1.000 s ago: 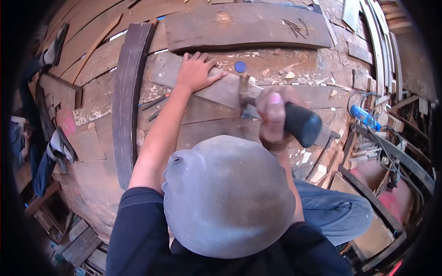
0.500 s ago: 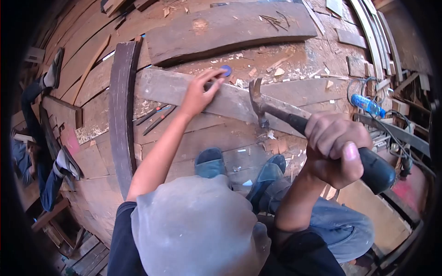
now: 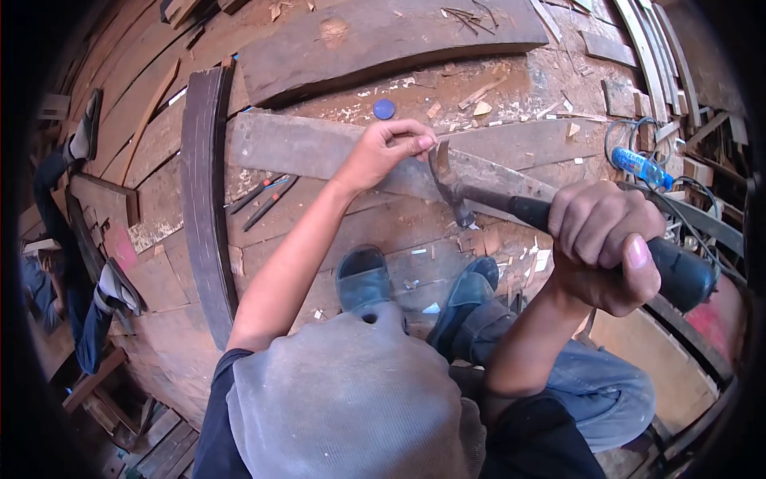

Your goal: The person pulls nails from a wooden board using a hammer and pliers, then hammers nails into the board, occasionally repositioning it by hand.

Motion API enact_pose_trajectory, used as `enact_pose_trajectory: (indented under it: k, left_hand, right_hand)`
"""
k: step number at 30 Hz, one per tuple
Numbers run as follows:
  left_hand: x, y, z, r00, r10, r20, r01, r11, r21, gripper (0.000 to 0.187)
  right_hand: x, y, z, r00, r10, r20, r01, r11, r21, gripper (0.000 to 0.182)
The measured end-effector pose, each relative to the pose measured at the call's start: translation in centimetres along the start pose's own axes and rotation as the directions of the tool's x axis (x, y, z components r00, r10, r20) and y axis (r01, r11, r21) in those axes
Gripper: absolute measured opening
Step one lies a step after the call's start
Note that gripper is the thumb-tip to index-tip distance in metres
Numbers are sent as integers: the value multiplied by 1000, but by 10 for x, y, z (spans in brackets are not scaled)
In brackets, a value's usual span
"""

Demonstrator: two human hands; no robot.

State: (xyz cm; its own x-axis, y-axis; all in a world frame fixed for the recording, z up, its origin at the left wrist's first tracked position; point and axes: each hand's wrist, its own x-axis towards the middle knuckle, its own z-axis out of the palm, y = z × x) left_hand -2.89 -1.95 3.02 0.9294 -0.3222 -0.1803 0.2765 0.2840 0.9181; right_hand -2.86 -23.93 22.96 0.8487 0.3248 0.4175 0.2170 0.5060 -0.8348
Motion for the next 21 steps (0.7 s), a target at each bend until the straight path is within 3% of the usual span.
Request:
enact_pose_trajectory:
  k: [2,5,7,9,12,15,18,19,20,21]
  left_hand:
    - [12,9,-6,998,63,-2,-63,998,-24,18]
    - [51,56,-6,993,56,-107,4,870,494,18]
    - [101,48,-29,944,330,-1,-269,773,575,20]
    - [138,61,-34,924,380,-50,-172,528,831,20]
    - [177,63,-37,899,436,-31,-148,370,917,25]
    - [174,61,-30,822,567,-55,-235,426,874,30]
    - [123,52,-27,847,525,82,-310,364,878,22]
    - [102,40,-31,902,413,128,-317,429,846,23]
    - [81,19,-35,791,552,263,-474,281,835,23]
    - [52,12,-29,855,459,242,-403,293,867,23]
  right_hand:
    - [0,0,-2,999,43,-31,-42,999,19,22]
    - [-8,2,2,985,84,-148,-79,996,38,22]
    - [-17,4,2,967,90,-237,-82,996,41,22]
    - [-25,1,-3,962,92,-255,-92,996,13,24]
    - [-40,-4,-8,947,65,-313,-83,996,-43,25]
    - [-54,-10,-12,912,48,-408,-78,995,-57,26]
    - [-62,-15,-17,875,82,-478,-123,991,-56,28]
    - [-64,-13,-18,853,84,-514,-149,985,-85,28]
    - [-65,-11,-19,832,85,-548,-177,977,-117,29]
    - [-65,-9,-19,811,86,-579,-209,966,-149,29]
